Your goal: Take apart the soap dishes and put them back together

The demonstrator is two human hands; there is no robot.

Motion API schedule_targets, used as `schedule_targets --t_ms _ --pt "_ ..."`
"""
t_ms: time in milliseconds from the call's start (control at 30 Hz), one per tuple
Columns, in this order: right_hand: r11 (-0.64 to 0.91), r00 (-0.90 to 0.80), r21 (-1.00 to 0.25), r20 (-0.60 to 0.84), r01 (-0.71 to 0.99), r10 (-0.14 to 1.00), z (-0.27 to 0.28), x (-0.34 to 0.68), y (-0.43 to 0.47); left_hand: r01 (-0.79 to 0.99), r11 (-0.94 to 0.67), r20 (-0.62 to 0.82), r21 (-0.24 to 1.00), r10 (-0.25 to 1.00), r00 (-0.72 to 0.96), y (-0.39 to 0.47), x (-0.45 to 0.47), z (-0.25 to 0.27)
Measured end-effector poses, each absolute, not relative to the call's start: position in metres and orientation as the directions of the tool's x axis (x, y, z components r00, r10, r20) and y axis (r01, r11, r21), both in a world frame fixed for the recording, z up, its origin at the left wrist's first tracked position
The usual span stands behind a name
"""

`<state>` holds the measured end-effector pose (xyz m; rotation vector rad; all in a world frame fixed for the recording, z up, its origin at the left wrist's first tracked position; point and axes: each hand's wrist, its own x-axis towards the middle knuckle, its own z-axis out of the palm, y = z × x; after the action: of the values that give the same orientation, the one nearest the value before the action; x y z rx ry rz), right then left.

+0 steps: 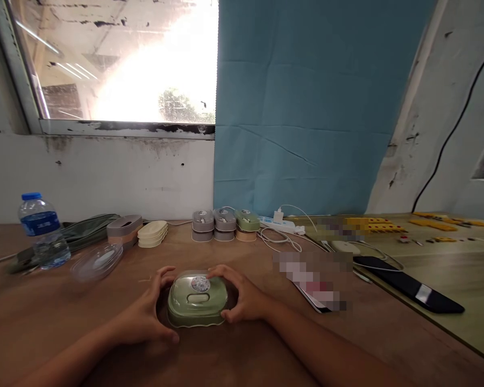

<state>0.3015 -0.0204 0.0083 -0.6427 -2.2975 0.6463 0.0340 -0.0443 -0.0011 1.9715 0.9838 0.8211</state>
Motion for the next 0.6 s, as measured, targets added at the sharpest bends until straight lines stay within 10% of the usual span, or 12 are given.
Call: schedule_targets --t_ms 600 --pt "0.657 -0.688 -0.582 0.216 0.479 0.693 0.024 0.290 -0.045 0.329 -0.351 0.162 0.877 0.860 0.485 -0.047 0.038 0.004"
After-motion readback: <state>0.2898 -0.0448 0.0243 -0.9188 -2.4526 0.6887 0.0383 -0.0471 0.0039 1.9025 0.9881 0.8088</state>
